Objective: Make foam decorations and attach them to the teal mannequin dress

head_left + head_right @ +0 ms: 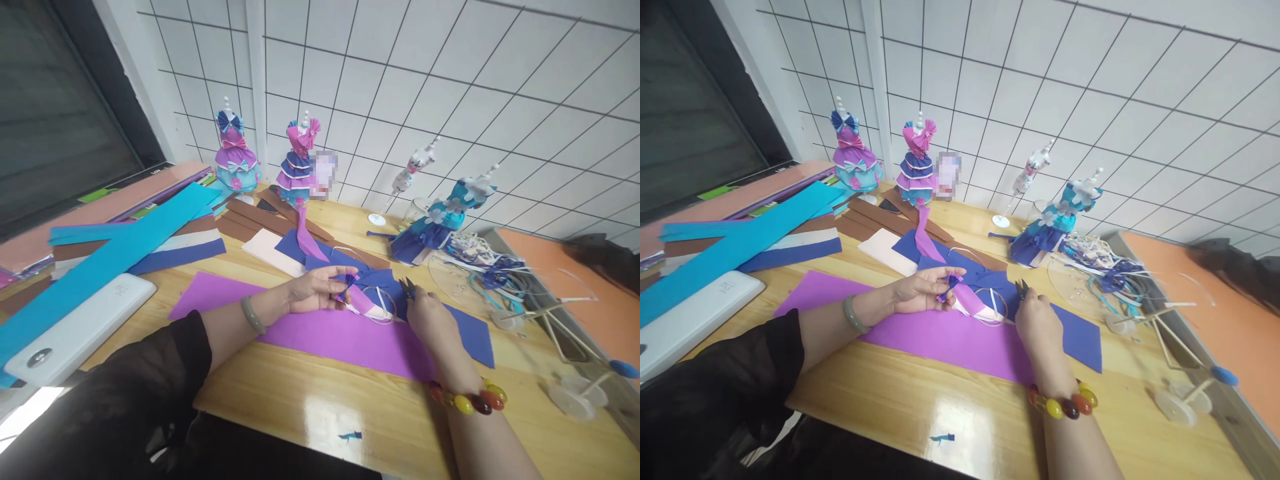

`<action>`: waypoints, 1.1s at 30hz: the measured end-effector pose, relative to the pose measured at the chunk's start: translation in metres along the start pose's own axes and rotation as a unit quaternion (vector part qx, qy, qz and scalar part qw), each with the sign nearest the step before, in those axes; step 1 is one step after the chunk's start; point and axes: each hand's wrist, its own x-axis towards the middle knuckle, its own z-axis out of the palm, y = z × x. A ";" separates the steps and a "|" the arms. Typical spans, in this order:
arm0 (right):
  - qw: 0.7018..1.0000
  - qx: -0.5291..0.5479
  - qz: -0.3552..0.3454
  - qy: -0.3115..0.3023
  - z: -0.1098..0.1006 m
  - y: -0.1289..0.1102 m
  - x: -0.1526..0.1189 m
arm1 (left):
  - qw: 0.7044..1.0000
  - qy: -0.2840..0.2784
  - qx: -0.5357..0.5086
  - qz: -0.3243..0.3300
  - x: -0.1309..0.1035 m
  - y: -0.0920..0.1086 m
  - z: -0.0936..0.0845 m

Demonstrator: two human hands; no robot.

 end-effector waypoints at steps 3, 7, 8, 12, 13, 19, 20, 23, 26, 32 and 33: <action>0.995 0.019 -0.040 0.092 -0.006 -0.007 -0.003 | 1.000 -0.009 -0.003 -0.007 0.000 0.000 -0.001; 0.924 0.221 -0.222 0.218 -0.019 -0.026 -0.011 | 1.000 -0.018 0.006 -0.019 0.000 -0.002 -0.003; 0.903 0.269 -0.261 0.211 -0.022 -0.032 -0.015 | 1.000 -0.017 0.009 -0.023 0.000 -0.002 -0.003; 0.856 0.336 -0.368 0.136 -0.029 -0.048 -0.031 | 0.998 -0.027 0.029 -0.054 -0.001 -0.001 -0.001; 0.851 0.342 -0.382 0.115 -0.031 -0.050 -0.034 | 0.997 -0.033 0.038 -0.065 -0.002 0.000 0.000; 0.823 0.380 -0.422 0.015 -0.037 -0.056 -0.044 | 0.983 -0.086 0.111 -0.120 -0.002 0.001 0.002; 0.818 0.386 -0.426 0.007 -0.037 -0.057 -0.044 | 0.981 -0.093 0.116 -0.126 -0.002 0.001 0.002; 0.807 0.402 -0.432 -0.005 -0.036 -0.057 -0.045 | 0.977 -0.095 0.125 -0.142 -0.003 0.001 0.002; 0.803 0.409 -0.434 -0.001 -0.033 -0.057 -0.044 | 0.978 -0.082 0.126 -0.144 -0.004 0.003 0.003; 0.812 0.405 -0.420 0.017 -0.035 -0.057 -0.045 | 0.984 -0.048 0.116 -0.128 -0.003 0.003 0.005; 0.816 0.402 -0.414 0.019 -0.036 -0.057 -0.044 | 0.985 -0.035 0.117 -0.119 -0.002 0.002 0.004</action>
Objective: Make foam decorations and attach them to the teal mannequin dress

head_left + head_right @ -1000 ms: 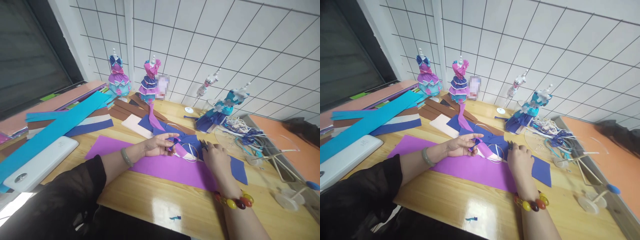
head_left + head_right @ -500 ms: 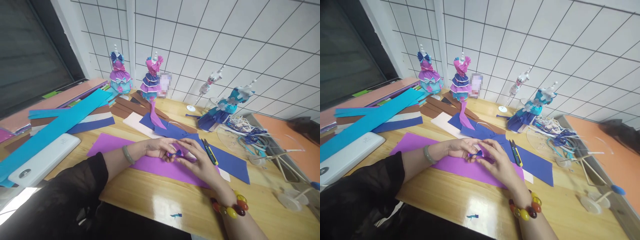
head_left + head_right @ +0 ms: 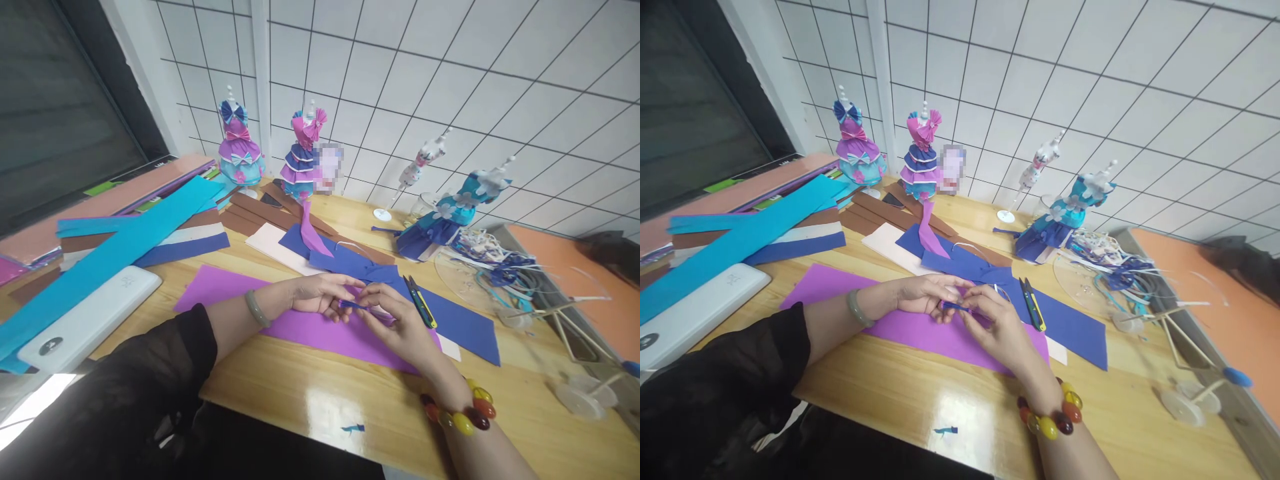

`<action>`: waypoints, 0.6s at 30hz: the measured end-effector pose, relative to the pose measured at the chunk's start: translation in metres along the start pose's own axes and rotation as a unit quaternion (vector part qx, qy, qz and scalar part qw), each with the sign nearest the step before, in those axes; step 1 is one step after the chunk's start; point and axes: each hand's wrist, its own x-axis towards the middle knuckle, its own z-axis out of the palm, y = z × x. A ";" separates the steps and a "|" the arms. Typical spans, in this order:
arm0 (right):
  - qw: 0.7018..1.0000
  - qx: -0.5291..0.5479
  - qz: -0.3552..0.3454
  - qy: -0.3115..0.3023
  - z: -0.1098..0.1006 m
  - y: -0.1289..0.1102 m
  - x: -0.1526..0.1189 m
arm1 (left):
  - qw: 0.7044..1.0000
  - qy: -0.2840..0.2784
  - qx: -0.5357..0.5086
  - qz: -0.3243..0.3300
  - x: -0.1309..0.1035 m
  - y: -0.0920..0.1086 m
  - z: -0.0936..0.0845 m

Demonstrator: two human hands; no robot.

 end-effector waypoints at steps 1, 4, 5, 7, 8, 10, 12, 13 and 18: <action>1.000 -0.006 0.005 0.004 -0.001 0.000 0.000 | 1.000 0.015 0.000 0.012 0.001 -0.001 0.000; 0.999 -0.028 0.020 0.017 -0.002 0.005 0.001 | 0.996 0.064 0.011 0.057 0.005 -0.006 -0.001; 0.999 -0.037 0.025 0.020 -0.002 0.007 0.001 | 0.994 0.077 0.019 0.073 0.006 -0.007 -0.001; 0.998 -0.053 0.035 0.024 -0.003 0.010 0.000 | 0.990 0.095 0.041 0.097 0.007 -0.010 0.000; 0.997 -0.060 0.038 0.024 -0.003 0.012 0.000 | 0.988 0.101 0.054 0.106 0.008 -0.012 0.000; 0.997 -0.070 0.038 0.020 -0.002 0.013 0.000 | 0.984 0.111 0.081 0.116 0.009 -0.013 0.001; 0.996 -0.079 0.036 0.015 -0.002 0.013 -0.001 | 0.980 0.120 0.103 0.119 0.010 -0.015 0.001; 0.996 -0.083 0.034 0.013 -0.001 0.013 -0.001 | 0.979 0.123 0.112 0.119 0.010 -0.015 0.001; 0.995 -0.097 0.018 0.003 -0.001 0.013 -0.001 | 0.974 0.127 0.147 0.116 0.011 -0.017 -0.002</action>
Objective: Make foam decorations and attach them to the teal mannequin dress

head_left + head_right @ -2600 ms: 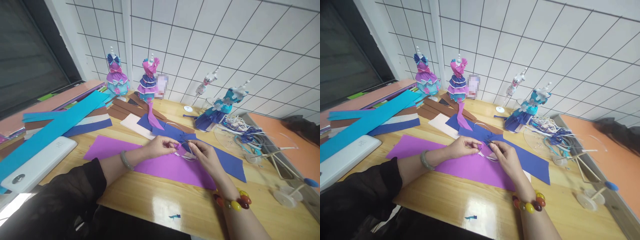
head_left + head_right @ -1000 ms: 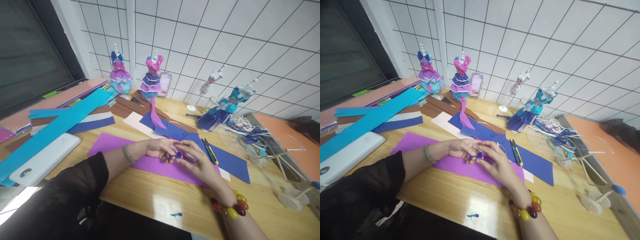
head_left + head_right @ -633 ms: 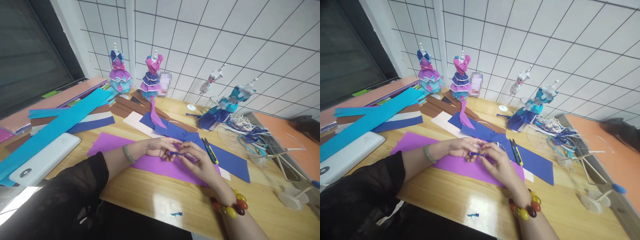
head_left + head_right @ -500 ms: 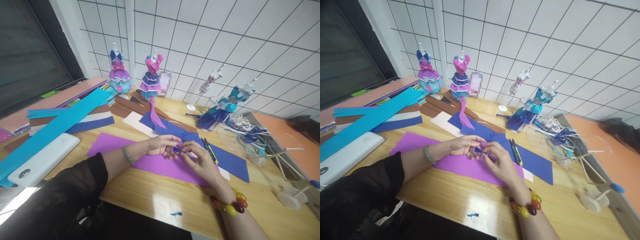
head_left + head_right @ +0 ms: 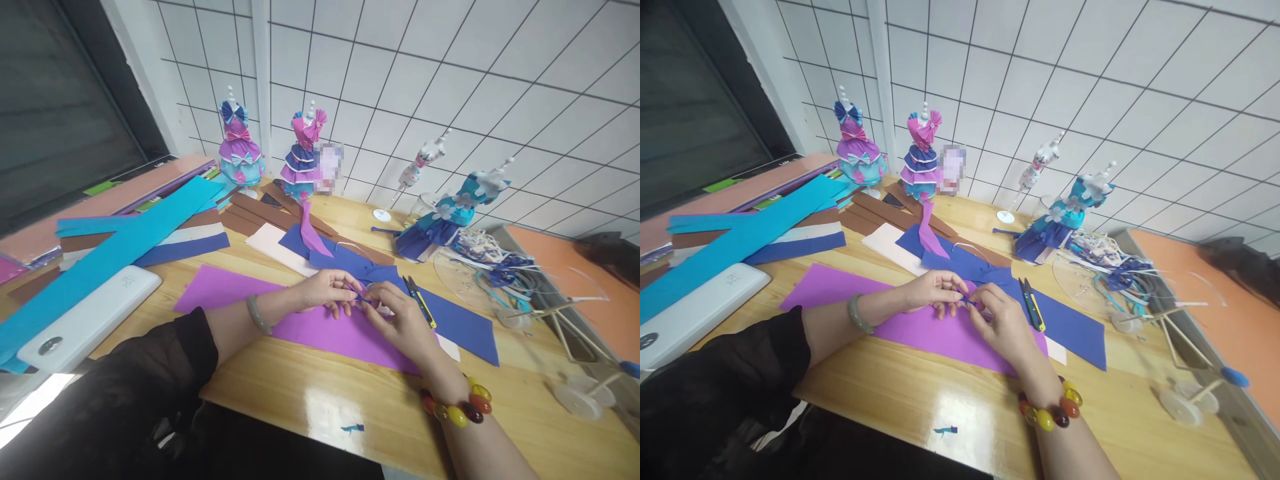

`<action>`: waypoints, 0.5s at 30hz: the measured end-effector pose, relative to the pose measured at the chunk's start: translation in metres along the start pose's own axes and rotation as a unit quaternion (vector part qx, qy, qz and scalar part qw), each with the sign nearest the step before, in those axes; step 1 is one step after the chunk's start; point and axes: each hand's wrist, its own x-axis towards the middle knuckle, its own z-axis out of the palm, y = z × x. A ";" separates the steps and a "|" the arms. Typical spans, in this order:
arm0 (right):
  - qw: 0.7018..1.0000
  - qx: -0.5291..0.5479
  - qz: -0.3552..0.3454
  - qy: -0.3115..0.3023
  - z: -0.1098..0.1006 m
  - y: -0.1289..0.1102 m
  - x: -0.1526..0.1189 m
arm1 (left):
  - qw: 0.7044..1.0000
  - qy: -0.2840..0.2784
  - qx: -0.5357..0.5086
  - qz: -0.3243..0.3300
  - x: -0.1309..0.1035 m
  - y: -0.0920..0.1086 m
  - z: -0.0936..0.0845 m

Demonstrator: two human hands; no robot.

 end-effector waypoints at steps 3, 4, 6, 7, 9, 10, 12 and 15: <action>1.000 -0.004 0.001 -0.005 0.000 0.000 0.000 | 1.000 -0.001 0.025 -0.005 0.001 -0.002 -0.001; 1.000 -0.004 0.004 -0.004 0.000 0.000 0.000 | 0.999 0.000 0.039 -0.007 0.001 -0.002 -0.001; 1.000 -0.001 0.010 -0.002 0.000 0.000 0.000 | 0.997 0.010 0.079 0.000 0.001 -0.001 0.001; 1.000 0.002 0.014 -0.001 0.000 0.000 0.000 | 0.994 0.022 0.107 0.015 0.001 0.000 0.003; 1.000 0.012 0.022 0.000 0.001 0.001 0.000 | 0.980 0.057 0.179 0.071 -0.001 0.002 0.008; 1.000 0.016 0.027 0.000 0.001 0.001 0.000 | 0.966 0.076 0.222 0.109 -0.003 0.004 0.010; 0.999 0.023 0.033 0.000 0.002 0.002 0.000 | 0.933 0.098 0.300 0.175 -0.005 0.007 0.013; 0.999 0.029 0.034 0.001 0.003 0.002 0.000 | 0.897 0.097 0.377 0.208 -0.008 0.009 0.015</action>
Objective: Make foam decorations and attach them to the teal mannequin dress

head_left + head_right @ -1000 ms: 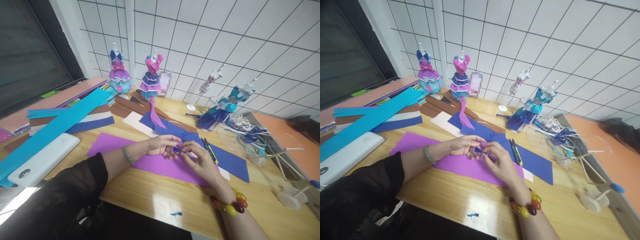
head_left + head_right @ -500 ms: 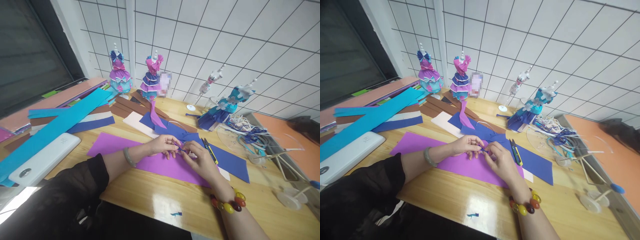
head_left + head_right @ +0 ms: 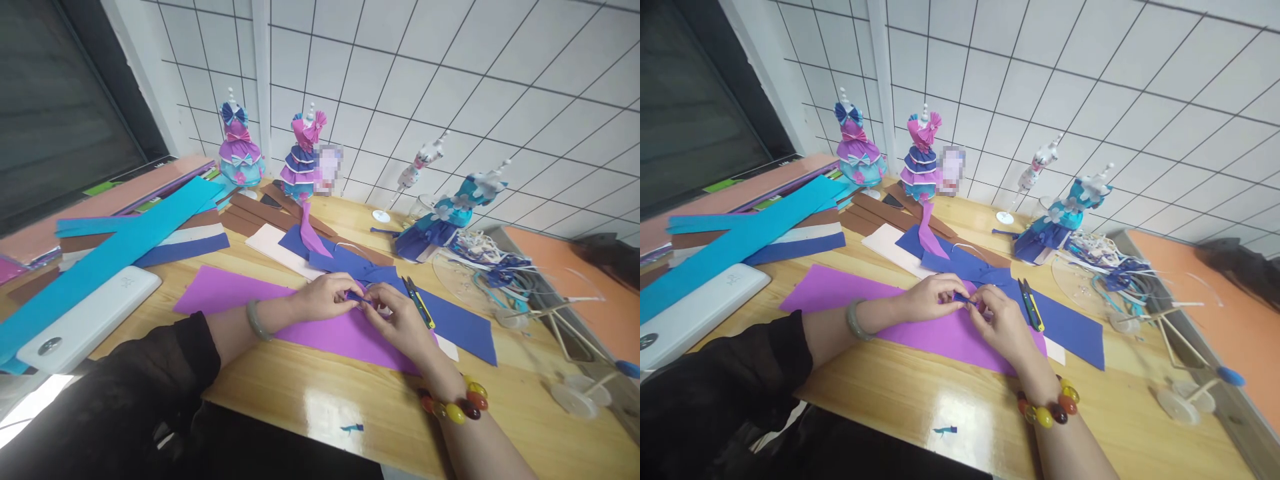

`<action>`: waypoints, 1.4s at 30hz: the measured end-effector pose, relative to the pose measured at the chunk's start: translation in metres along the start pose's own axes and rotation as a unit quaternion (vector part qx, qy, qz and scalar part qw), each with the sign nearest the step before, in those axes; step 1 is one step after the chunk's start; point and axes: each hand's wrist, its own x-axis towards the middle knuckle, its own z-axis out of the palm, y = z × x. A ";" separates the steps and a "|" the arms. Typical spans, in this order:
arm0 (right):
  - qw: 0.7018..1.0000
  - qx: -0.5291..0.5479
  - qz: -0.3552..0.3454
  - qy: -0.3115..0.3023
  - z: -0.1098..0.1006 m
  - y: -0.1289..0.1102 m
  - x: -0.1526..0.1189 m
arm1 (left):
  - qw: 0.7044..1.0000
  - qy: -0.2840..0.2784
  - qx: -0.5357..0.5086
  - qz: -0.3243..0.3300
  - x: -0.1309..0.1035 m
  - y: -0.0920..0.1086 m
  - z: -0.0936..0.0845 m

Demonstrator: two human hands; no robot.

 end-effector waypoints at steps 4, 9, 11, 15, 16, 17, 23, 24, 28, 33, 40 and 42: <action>1.000 0.000 0.008 -0.001 0.001 0.000 0.000 | 0.999 0.001 0.053 0.007 0.000 -0.001 -0.003; 1.000 0.002 0.014 -0.002 0.000 0.000 0.000 | 0.998 0.008 0.068 0.009 -0.001 -0.006 -0.002; 1.000 0.001 0.013 -0.002 0.000 0.001 0.000 | 0.997 0.010 0.070 0.006 -0.001 -0.007 -0.002; 1.000 -0.004 0.010 -0.001 0.001 0.001 0.000 | 0.997 0.000 0.071 0.009 -0.001 -0.009 -0.001; 1.000 -0.005 0.010 -0.001 0.001 0.001 0.000 | 0.997 -0.004 0.071 0.009 -0.001 -0.008 -0.001; 1.000 -0.006 0.010 -0.002 0.001 0.000 0.001 | 0.997 -0.006 0.070 0.009 -0.001 -0.008 -0.001; 1.000 0.003 0.000 0.015 0.001 0.000 0.001 | 0.999 0.024 0.037 -0.027 -0.001 -0.006 0.001; 1.000 0.004 -0.002 0.020 0.001 0.000 0.001 | 0.998 0.029 0.027 -0.039 -0.001 -0.006 0.001; 1.000 0.004 0.001 0.022 0.000 0.000 0.001 | 0.998 0.039 0.008 -0.052 -0.001 -0.006 0.002; 1.000 0.007 0.006 0.016 0.000 0.001 0.001 | 0.998 0.045 0.022 -0.040 0.000 -0.005 0.000; 0.999 0.009 0.028 0.018 0.000 0.003 0.001 | 0.998 0.046 0.019 -0.049 -0.001 -0.006 0.001; 0.999 0.012 0.035 0.014 0.001 0.003 0.001 | 0.998 0.042 0.032 -0.042 -0.001 -0.006 0.000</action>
